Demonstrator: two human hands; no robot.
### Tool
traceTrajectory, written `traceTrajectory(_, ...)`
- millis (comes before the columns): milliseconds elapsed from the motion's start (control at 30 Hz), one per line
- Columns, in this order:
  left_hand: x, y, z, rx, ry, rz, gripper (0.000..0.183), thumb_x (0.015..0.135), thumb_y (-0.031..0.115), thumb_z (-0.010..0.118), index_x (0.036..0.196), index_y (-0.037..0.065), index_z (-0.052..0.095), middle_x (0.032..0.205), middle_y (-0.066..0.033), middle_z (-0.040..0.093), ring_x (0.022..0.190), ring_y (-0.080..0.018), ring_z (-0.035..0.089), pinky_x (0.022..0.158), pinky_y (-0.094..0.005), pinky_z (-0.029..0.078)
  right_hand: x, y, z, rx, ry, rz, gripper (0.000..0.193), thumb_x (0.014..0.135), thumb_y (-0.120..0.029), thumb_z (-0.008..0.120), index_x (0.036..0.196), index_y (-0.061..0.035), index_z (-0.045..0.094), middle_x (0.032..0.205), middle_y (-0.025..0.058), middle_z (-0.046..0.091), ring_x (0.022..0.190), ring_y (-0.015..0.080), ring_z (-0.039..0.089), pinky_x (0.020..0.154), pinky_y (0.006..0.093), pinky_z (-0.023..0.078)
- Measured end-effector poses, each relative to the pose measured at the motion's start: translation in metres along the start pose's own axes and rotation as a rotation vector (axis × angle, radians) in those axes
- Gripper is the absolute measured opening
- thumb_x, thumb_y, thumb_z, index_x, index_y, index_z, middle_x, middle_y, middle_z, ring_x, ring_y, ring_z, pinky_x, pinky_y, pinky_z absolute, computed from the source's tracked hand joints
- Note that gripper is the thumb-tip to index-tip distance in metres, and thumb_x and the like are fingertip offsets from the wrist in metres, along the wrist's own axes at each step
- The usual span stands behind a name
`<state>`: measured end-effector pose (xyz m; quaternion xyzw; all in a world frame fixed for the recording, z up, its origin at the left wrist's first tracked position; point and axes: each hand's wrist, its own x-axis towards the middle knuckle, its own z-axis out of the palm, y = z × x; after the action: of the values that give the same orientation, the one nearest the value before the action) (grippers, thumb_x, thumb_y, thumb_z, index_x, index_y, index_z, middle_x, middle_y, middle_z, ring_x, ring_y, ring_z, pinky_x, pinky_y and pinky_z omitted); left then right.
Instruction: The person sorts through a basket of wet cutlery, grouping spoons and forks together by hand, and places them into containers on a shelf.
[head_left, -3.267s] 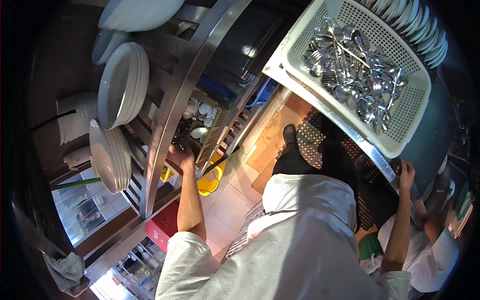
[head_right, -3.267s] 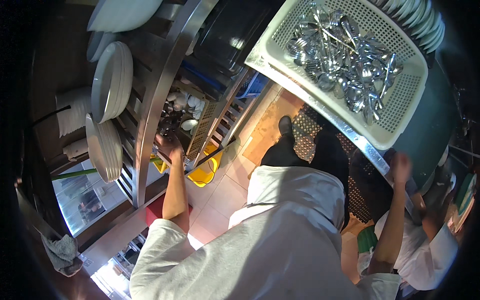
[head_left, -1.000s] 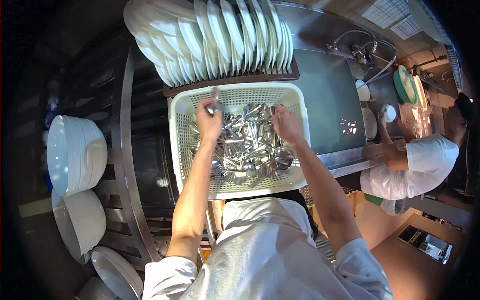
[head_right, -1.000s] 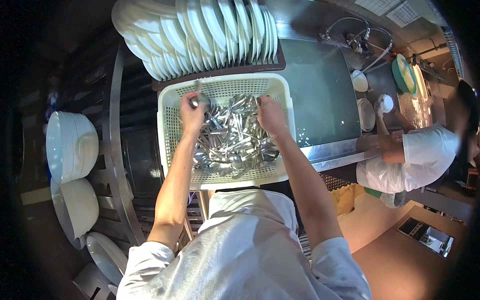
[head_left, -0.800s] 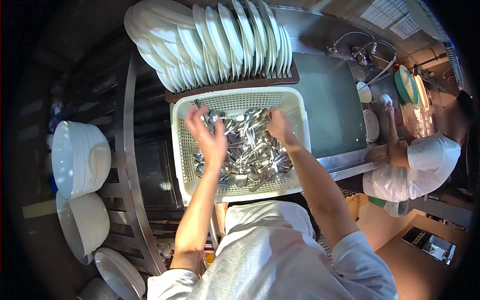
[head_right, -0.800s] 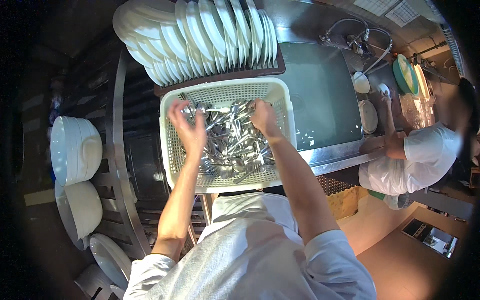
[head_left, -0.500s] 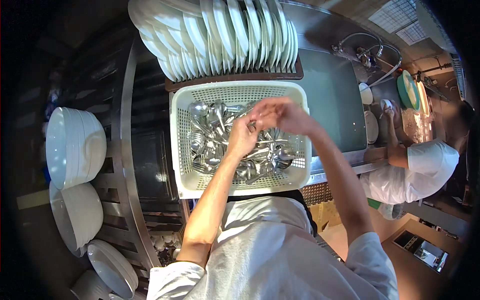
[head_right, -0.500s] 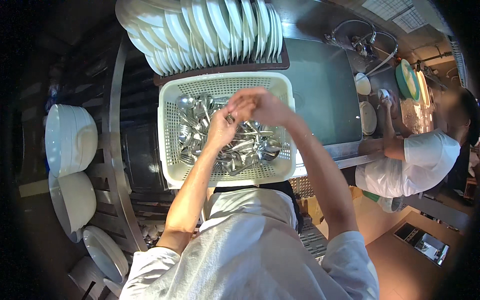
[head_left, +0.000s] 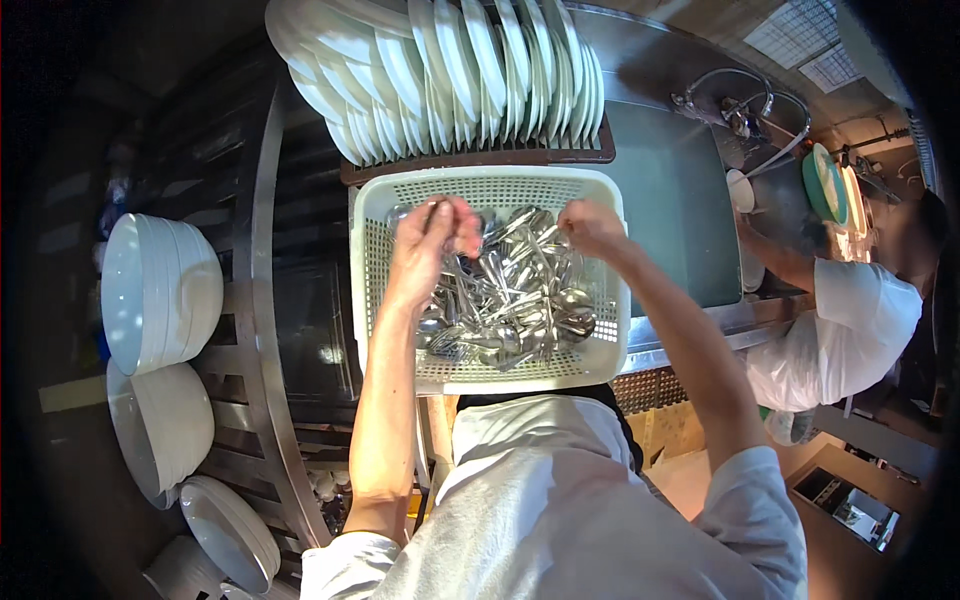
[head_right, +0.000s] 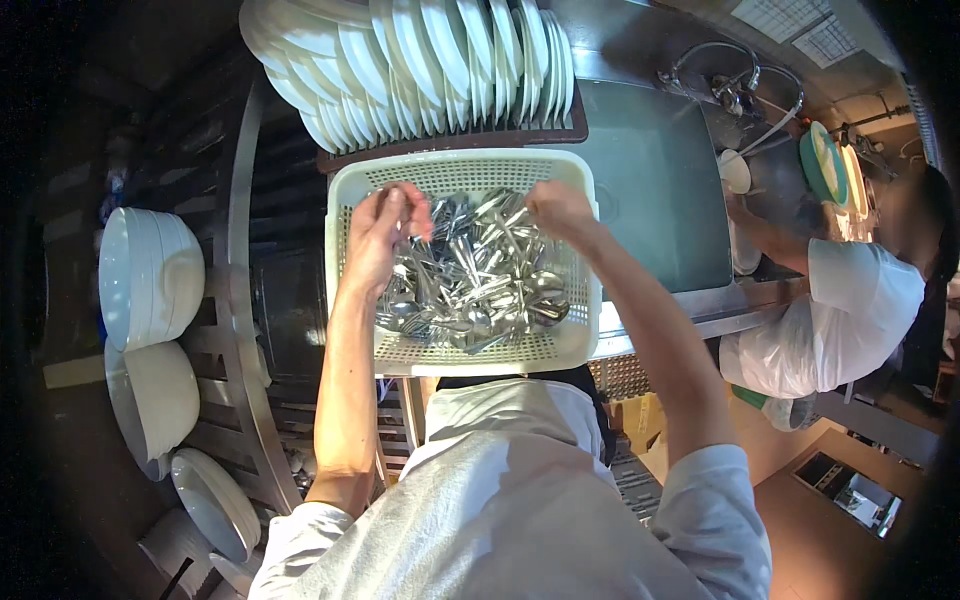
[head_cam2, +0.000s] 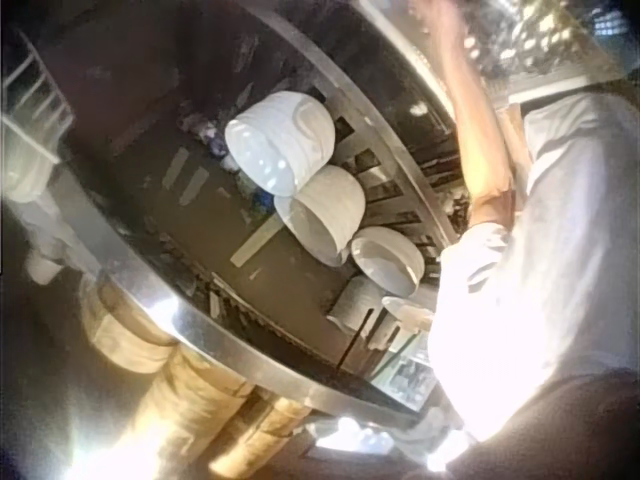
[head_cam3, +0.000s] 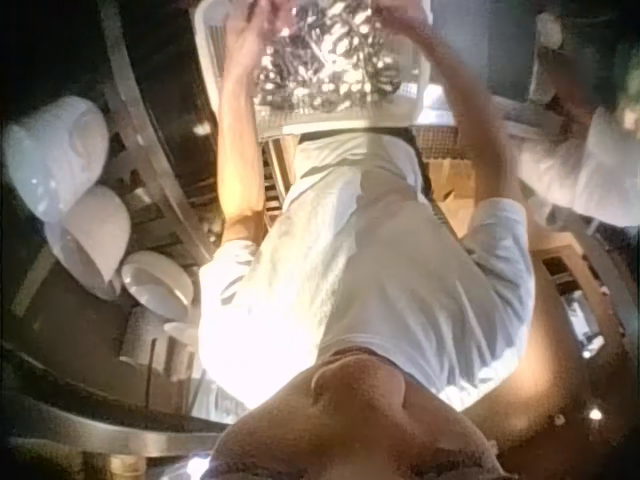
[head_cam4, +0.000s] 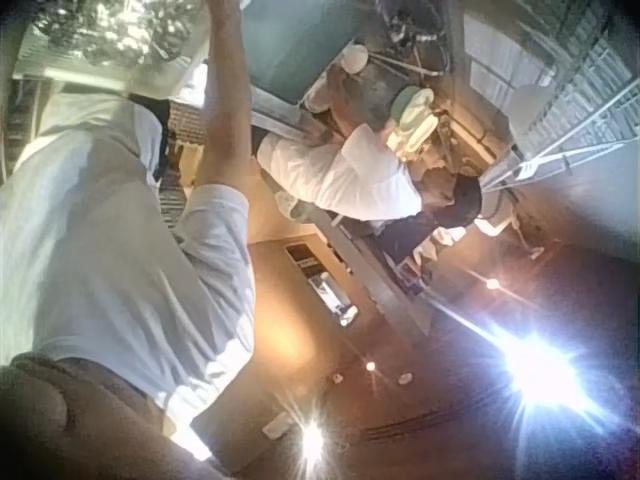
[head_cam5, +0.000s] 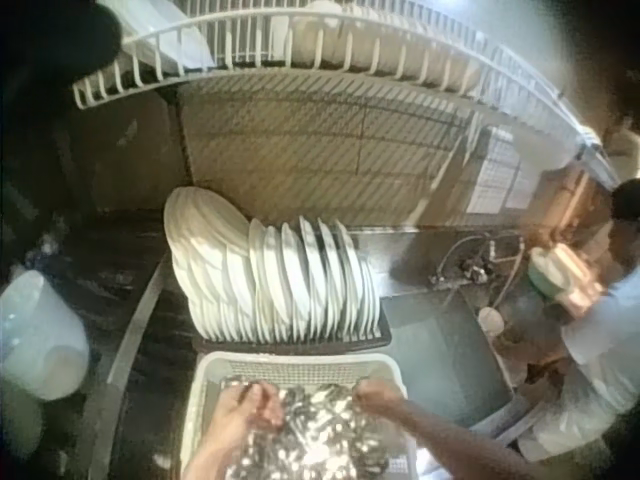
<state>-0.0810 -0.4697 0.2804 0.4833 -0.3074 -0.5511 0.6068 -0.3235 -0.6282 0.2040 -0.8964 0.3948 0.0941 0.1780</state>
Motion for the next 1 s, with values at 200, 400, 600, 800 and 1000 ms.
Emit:
traceTrajectory(200,0.024,-0.019,0.041,0.002,-0.111,-0.065,0.031,0.105,0.020,0.037,0.111,-0.005,0.055,0.097,-0.0162,0.066,0.074,-0.0193,0.067,0.067,-0.0300,0.057,0.001,-0.043,-0.064,0.223,0.204,-0.234,0.020,0.075,-0.002,0.058,0.092,-0.0024,0.068,0.090,0.0220,0.068,0.087,0.0391,0.065,0.078,0.0468,0.052)
traceTrajectory(400,0.008,-0.006,0.054,0.024,-0.160,-0.216,0.036,0.105,0.026,0.038,0.107,-0.004,0.056,0.072,-0.0055,0.057,0.046,-0.0114,0.051,0.044,-0.0247,0.041,0.005,0.000,0.037,-0.086,0.279,0.064,0.028,0.076,-0.003,0.060,0.104,-0.0023,0.065,0.099,0.0244,0.066,0.095,0.0377,0.065,0.082,0.0476,0.051)
traceTrajectory(600,-0.002,0.004,0.035,-0.040,-0.423,-0.346,0.038,0.103,0.031,0.045,0.105,-0.005,0.057,0.071,-0.0065,0.058,0.049,-0.0131,0.055,0.046,-0.0261,0.046,0.001,0.007,0.051,0.565,0.275,0.184,0.022,0.075,-0.010,0.071,0.094,0.0011,0.069,0.082,0.0215,0.065,0.078,0.0297,0.067,0.073,0.0379,0.052)
traceTrajectory(800,0.018,-0.014,0.024,-0.004,-0.185,-0.103,0.038,0.105,0.026,0.040,0.120,-0.005,0.054,0.119,-0.0179,0.062,0.108,-0.0233,0.063,0.096,-0.0358,0.050,-0.030,-0.017,-0.030,0.902,0.148,-0.213,0.015,0.080,0.004,0.066,0.093,0.0005,0.071,0.084,0.0117,0.067,0.077,0.0183,0.066,0.072,0.0314,0.052)
traceTrajectory(1000,0.015,-0.028,0.067,-0.087,-0.169,-0.011,0.038,0.105,0.028,0.042,0.131,0.001,0.049,0.106,-0.0073,0.062,0.097,-0.0132,0.060,0.086,-0.0271,0.050,-0.039,-0.083,-0.093,0.748,0.401,-0.390,0.008,0.082,0.002,0.068,0.090,0.0034,0.069,0.088,0.0094,0.068,0.077,0.0183,0.066,0.067,0.0306,0.054)
